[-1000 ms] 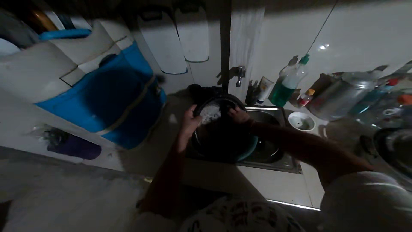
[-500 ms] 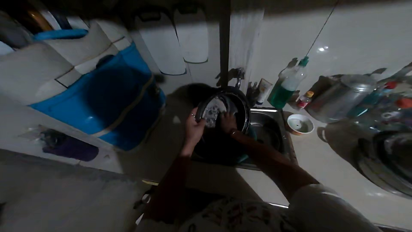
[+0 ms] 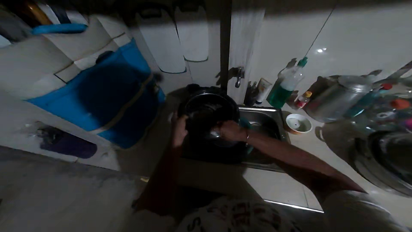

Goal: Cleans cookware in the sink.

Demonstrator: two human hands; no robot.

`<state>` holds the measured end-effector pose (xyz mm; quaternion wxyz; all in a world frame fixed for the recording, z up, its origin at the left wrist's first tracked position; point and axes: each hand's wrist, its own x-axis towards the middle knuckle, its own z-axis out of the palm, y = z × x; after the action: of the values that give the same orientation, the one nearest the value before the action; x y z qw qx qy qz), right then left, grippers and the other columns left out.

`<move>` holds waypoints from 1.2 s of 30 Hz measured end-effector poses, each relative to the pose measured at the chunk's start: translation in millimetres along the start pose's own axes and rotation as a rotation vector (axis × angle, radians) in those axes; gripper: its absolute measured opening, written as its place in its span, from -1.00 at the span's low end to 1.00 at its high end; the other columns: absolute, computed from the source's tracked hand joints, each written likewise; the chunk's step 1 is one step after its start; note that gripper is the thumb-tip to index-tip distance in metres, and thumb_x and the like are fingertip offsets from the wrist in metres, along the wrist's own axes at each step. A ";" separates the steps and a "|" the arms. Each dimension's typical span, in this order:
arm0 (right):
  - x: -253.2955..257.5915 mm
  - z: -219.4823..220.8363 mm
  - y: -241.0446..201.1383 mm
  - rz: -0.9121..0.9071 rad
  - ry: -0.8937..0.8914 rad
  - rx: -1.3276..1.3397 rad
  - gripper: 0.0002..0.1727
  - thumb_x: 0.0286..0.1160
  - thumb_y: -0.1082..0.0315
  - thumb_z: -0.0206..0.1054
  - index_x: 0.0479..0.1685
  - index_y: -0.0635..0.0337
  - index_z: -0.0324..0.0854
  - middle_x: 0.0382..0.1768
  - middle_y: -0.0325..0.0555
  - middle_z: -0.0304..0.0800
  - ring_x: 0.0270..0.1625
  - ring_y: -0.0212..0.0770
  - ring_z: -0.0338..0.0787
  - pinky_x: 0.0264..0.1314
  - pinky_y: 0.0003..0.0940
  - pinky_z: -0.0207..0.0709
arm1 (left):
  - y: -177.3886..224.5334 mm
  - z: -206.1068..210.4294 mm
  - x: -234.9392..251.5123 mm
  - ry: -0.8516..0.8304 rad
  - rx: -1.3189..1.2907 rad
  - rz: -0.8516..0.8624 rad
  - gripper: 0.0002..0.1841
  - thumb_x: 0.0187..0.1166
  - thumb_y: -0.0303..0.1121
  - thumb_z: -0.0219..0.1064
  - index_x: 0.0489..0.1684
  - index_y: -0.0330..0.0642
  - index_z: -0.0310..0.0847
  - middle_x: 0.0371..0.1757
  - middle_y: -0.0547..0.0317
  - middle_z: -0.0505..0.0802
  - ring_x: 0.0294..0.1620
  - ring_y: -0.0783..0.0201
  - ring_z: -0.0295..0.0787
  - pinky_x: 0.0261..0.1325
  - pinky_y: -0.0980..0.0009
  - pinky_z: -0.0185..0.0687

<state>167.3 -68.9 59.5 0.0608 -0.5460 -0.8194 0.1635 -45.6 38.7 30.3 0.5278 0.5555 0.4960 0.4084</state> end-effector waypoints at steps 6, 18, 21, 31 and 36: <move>19.4 -90.9 38.3 -0.237 0.255 0.071 -0.70 0.41 0.29 0.56 -0.08 0.39 0.79 -0.11 0.27 0.84 0.00 0.21 0.81 0.19 0.23 0.57 | -15.8 18.6 4.6 -0.145 -0.192 -0.053 -0.54 0.92 -0.21 -0.11 0.69 -0.18 0.28 0.63 -0.02 0.53 0.54 0.13 0.49 0.55 0.14 0.43; 16.6 26.3 -4.4 0.063 0.652 -0.243 -0.42 0.68 -0.05 0.21 0.51 0.11 0.63 0.61 0.26 0.50 0.74 0.35 0.32 0.78 0.48 -0.12 | -10.3 74.8 -13.7 -0.083 0.141 0.120 -0.65 0.85 -0.36 0.07 0.48 -0.34 0.42 0.13 -0.23 0.74 -0.01 0.02 0.75 0.06 0.04 0.73; 26.2 30.7 3.1 0.138 0.672 -0.195 -0.52 0.69 0.15 0.21 0.48 0.17 0.63 0.51 0.26 0.62 0.65 0.32 0.50 0.78 0.43 -0.02 | -3.4 66.6 -18.9 -0.054 0.284 0.239 -0.70 0.82 -0.30 0.17 0.19 -0.39 0.61 -0.14 -0.15 0.78 -0.21 0.09 0.70 -0.05 0.09 0.65; 11.0 -6.7 115.4 0.448 0.583 0.870 -0.58 0.87 0.29 -0.02 0.49 0.32 0.51 0.32 0.16 0.68 0.31 -0.11 0.67 0.41 -0.13 0.53 | -9.6 24.9 -29.7 0.100 -0.178 0.078 -0.49 0.83 0.05 0.06 0.40 -0.20 0.54 0.16 -0.06 0.79 0.12 0.15 0.77 0.22 0.05 0.73; 34.7 96.6 33.9 0.572 1.110 1.245 -0.50 0.84 0.29 -0.03 0.69 0.21 0.19 0.32 0.16 0.62 0.18 -0.09 0.71 0.17 -0.08 0.66 | 1.0 38.4 -36.0 0.177 -0.579 -0.062 -0.51 0.86 -0.05 0.04 0.62 -0.15 0.33 0.41 -0.08 0.68 0.35 0.07 0.68 0.35 0.02 0.68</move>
<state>156.4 -44.7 -45.3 0.6933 -0.5987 -0.2655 0.3006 -14.2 -3.6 29.6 0.6311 0.3290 0.4197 0.5632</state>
